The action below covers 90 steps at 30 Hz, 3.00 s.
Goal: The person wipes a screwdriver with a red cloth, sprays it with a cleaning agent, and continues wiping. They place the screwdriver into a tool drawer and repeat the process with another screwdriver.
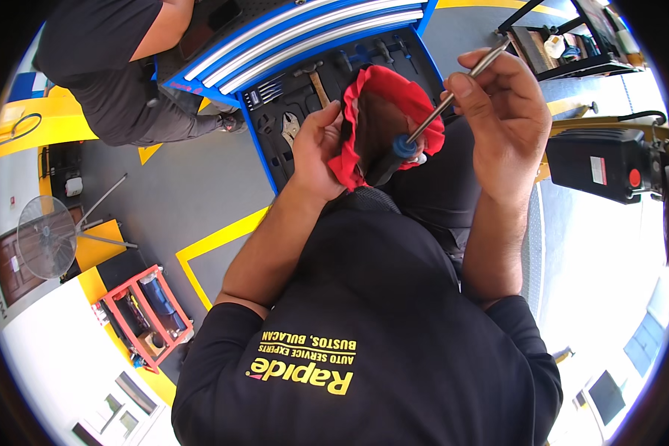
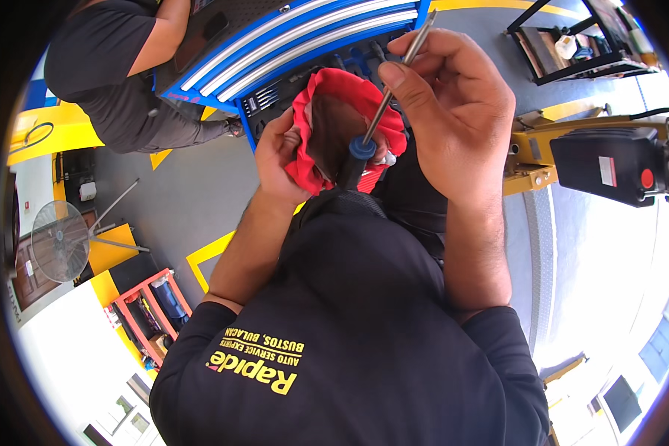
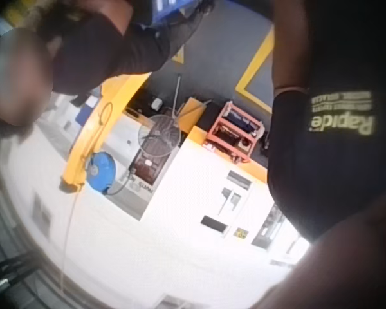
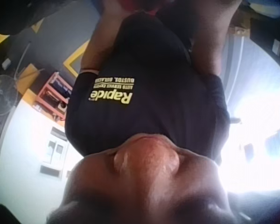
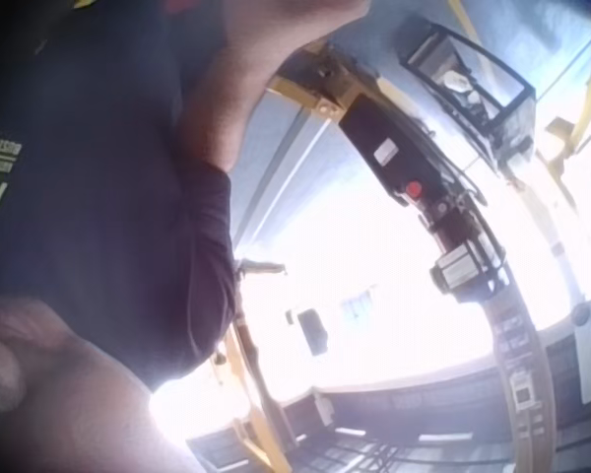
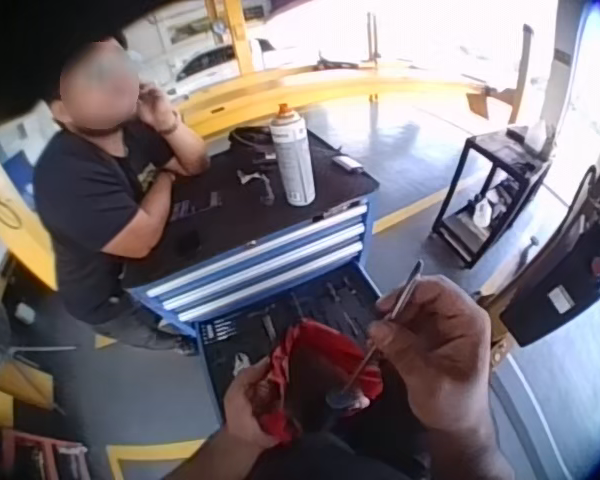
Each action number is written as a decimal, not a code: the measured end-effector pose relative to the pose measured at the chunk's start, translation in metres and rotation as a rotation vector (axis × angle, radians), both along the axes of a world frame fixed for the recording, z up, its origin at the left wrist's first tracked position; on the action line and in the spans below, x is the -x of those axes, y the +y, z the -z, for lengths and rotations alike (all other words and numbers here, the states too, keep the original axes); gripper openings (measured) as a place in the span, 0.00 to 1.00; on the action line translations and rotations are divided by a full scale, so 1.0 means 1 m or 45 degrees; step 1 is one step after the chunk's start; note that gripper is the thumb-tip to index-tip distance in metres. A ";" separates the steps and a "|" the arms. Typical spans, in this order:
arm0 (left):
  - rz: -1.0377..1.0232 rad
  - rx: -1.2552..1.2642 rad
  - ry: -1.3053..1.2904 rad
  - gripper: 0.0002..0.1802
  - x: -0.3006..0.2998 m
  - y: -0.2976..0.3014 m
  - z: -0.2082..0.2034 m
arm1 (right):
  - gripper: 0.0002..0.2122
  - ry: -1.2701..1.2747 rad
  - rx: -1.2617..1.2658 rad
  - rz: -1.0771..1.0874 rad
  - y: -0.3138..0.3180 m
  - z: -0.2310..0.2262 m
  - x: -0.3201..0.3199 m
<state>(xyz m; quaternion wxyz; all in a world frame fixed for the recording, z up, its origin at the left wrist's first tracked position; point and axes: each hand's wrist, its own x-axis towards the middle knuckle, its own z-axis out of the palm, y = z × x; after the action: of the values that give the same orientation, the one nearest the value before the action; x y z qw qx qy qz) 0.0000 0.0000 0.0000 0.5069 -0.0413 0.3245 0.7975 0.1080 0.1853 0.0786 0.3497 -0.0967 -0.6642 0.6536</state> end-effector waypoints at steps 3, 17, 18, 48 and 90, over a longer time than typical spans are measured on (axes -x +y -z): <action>0.144 -0.235 0.167 0.32 0.002 -0.003 0.002 | 0.12 0.074 0.050 0.047 0.000 -0.001 0.005; 0.133 0.020 1.040 0.18 -0.017 0.027 0.002 | 0.11 0.041 -0.589 -0.002 -0.020 -0.012 0.000; 0.159 0.000 1.024 0.17 -0.016 0.027 0.002 | 0.11 0.062 -0.672 -0.005 -0.021 -0.013 -0.001; 0.252 -0.018 0.936 0.18 -0.018 0.027 0.001 | 0.11 0.060 -0.560 -0.021 -0.017 -0.007 0.000; 0.143 -0.045 0.762 0.25 -0.025 0.017 0.003 | 0.12 0.131 -0.249 0.000 -0.013 -0.002 -0.001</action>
<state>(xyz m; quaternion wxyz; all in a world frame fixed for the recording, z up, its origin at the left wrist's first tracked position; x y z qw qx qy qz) 0.0249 0.0168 -0.0034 0.4328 0.2226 0.4474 0.7503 0.1087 0.1723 0.0802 0.3910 -0.0283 -0.7061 0.5897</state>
